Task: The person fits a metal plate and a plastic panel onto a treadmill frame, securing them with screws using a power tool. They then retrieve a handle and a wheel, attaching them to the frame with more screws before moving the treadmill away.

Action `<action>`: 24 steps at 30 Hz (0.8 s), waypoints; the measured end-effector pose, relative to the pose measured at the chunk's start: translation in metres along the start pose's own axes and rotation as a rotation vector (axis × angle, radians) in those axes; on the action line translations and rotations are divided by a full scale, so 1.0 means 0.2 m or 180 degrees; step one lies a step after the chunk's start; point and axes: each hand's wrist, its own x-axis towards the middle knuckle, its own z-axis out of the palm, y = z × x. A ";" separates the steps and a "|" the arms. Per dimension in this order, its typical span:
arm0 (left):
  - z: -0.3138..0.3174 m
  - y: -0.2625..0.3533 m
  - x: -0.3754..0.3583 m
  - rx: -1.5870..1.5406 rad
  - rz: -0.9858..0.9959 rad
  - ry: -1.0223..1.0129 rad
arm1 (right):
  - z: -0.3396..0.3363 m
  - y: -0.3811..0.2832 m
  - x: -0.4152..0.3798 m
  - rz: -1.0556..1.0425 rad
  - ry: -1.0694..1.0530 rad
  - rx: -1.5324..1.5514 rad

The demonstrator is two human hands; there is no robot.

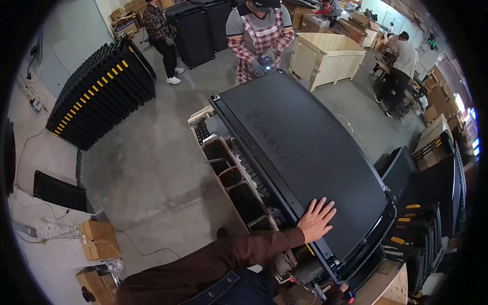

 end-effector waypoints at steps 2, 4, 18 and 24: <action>-0.04 -0.05 0.00 -0.0182 0.0170 -0.0205 | -0.14 -0.04 -0.04 0.0074 0.0368 0.0353; -0.09 -0.12 0.01 -0.0233 0.0426 -0.0307 | -0.28 -0.01 -0.10 0.0116 0.0678 0.0624; -0.23 -0.36 0.12 -0.0128 0.1059 -0.0761 | 1.07 -0.07 -1.05 0.2590 -0.0762 0.3363; -0.32 -0.56 0.50 0.0519 0.1411 -0.0681 | 1.31 0.21 -0.83 0.2748 -0.0027 0.4819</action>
